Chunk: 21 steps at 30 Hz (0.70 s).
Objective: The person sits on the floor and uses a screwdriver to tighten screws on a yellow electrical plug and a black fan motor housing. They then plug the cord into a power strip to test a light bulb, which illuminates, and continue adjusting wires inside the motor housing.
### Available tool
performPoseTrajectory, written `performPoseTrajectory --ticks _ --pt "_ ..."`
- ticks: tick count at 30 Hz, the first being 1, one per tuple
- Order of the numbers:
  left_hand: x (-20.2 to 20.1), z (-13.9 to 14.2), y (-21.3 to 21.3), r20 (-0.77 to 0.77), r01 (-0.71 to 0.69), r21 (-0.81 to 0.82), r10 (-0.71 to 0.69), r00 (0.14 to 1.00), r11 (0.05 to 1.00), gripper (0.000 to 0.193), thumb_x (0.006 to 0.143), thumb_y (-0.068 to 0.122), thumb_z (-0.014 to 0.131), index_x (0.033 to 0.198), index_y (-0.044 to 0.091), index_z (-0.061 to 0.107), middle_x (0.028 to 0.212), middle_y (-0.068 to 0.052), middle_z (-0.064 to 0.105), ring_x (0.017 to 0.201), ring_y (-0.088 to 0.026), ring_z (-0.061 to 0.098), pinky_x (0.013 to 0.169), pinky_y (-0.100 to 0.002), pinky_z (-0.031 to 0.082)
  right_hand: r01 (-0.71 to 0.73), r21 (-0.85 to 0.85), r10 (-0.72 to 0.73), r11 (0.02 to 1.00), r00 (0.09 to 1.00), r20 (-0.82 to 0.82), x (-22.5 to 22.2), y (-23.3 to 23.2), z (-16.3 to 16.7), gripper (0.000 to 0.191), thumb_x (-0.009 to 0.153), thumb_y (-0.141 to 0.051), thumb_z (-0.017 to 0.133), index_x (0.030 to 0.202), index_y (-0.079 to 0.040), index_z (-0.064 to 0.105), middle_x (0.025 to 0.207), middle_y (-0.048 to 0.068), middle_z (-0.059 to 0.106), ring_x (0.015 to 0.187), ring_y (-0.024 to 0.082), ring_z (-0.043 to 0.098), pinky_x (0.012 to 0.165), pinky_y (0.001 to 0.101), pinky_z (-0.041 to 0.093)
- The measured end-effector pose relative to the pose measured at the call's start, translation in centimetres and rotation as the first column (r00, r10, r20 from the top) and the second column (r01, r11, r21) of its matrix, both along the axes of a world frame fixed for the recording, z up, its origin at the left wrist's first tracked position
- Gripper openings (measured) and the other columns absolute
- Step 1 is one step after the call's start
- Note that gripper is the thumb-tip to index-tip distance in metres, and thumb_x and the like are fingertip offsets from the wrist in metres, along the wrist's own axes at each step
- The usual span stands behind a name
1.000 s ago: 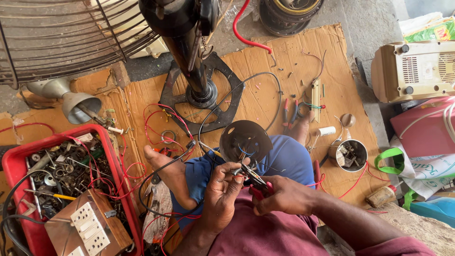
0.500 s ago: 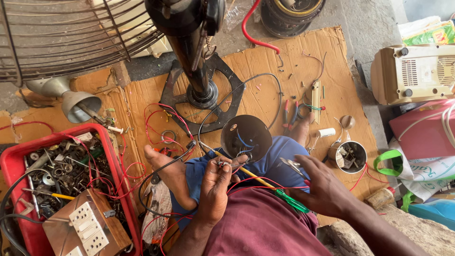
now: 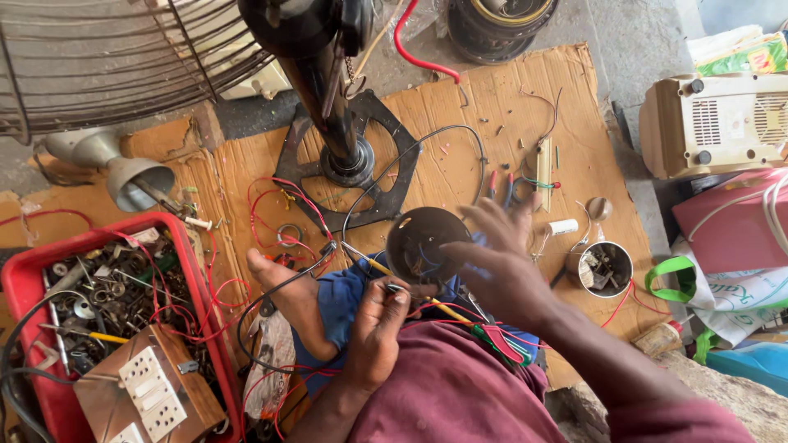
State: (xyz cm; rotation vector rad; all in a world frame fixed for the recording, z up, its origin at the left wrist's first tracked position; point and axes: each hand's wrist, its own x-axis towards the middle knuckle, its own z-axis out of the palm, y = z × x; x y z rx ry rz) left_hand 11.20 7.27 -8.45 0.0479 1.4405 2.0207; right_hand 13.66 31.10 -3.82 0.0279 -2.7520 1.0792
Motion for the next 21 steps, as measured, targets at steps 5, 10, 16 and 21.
performPoseTrajectory --ticks 5,10,16,21 --pt "1.1 0.7 0.3 -0.06 0.102 0.058 -0.098 0.993 0.993 0.015 0.108 0.012 0.052 0.117 0.002 0.058 0.117 -0.011 0.072 0.11 -0.013 0.063 0.1 -0.027 0.049 -0.196 0.157 0.184 0.968 0.979 0.091 -4.5 0.7 -0.1 0.033 0.078 -0.01 0.072 0.109 -0.021 0.078 0.14 0.005 0.061 0.136 0.033 0.053 0.11 0.0686 0.023" --pt "0.8 2.7 0.9 -0.218 0.206 -0.098 -0.223 0.95 0.974 0.017 0.105 0.01 0.054 0.117 -0.001 0.058 0.111 -0.011 0.077 0.103 -0.014 0.07 0.094 -0.029 0.056 -0.36 0.274 0.282 0.892 0.916 0.285 -6.3 -1.1 0.0 0.026 0.068 -0.019 0.075 0.094 -0.02 0.08 0.15 0.012 0.045 0.147 0.046 0.027 0.112 0.073 0.022" --pt "0.5 3.7 0.9 -0.281 0.171 -0.205 -0.225 0.933 0.964 0.016 0.103 0.01 0.058 0.113 -0.002 0.062 0.099 -0.009 0.075 0.087 -0.012 0.066 0.08 -0.027 0.055 -0.268 0.531 0.088 0.804 0.937 0.338 -5.8 -3.7 1.0 0.013 0.073 -0.021 0.072 0.083 -0.019 0.08 0.148 0.017 0.038 0.144 0.051 0.022 0.11 0.0794 0.012" --pt "0.6 3.1 0.8 -0.204 0.159 -0.179 -0.195 0.96 0.971 0.015 0.103 0.011 0.058 0.113 -0.001 0.06 0.088 -0.005 0.066 0.08 -0.009 0.057 0.074 -0.026 0.052 -0.199 0.525 0.11 0.827 0.975 0.195 -5.3 -4.0 -0.4 0.016 0.067 -0.021 0.075 0.082 -0.016 0.079 0.143 0.018 0.043 0.143 0.048 0.027 0.11 0.0789 0.015"
